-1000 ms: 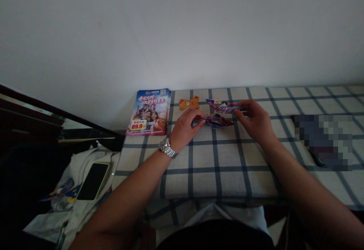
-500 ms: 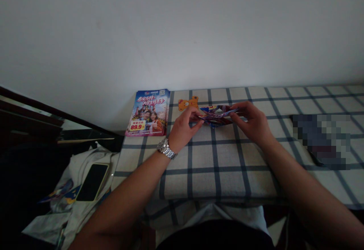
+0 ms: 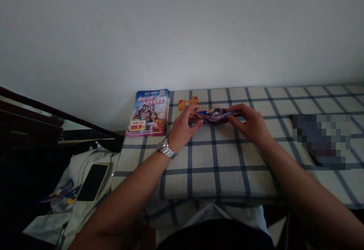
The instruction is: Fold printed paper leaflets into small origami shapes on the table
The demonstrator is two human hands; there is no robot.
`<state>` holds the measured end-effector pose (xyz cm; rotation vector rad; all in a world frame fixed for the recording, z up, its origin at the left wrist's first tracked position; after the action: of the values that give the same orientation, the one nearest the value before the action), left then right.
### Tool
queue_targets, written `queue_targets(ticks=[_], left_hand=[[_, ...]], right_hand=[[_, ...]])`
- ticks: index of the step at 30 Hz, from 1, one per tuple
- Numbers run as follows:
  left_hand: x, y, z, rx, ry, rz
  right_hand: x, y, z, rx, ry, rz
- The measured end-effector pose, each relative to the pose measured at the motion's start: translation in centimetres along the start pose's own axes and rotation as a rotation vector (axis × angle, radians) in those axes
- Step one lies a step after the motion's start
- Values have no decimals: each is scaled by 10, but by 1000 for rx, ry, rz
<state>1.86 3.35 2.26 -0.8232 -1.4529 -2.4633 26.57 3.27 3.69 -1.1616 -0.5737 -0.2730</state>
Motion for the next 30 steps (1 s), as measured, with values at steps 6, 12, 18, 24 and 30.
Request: queue_targets(ticks=[6,12,18,24,30], left_hand=[[-1,-1,0,18,-34,24],[0,3,0,-19,-43,88],[2,6,1,-33,-48,107],[2,6,1,-20,-42,101],[1,5,1,-15,-39,106]], right_hand=[[-3,2,1,23,-32,-25],[-4,2,1,25,-59,-75],[-5,-1,2,67,-94,-94],[-2,-3,2,59,-95,-72],[1,3,2,13,-81,-47]])
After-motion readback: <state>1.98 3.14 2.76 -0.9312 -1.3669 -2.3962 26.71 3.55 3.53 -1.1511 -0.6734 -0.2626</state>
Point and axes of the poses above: each hand's wrist, its own z-axis towards the middle knuckle, its own x-axis out of the back of the hand, y = z × x, the point moved 5 cm from there along z, towards the middle knuckle, and after that the axes turned 9 degrees about -y, right-handed, at the moved point
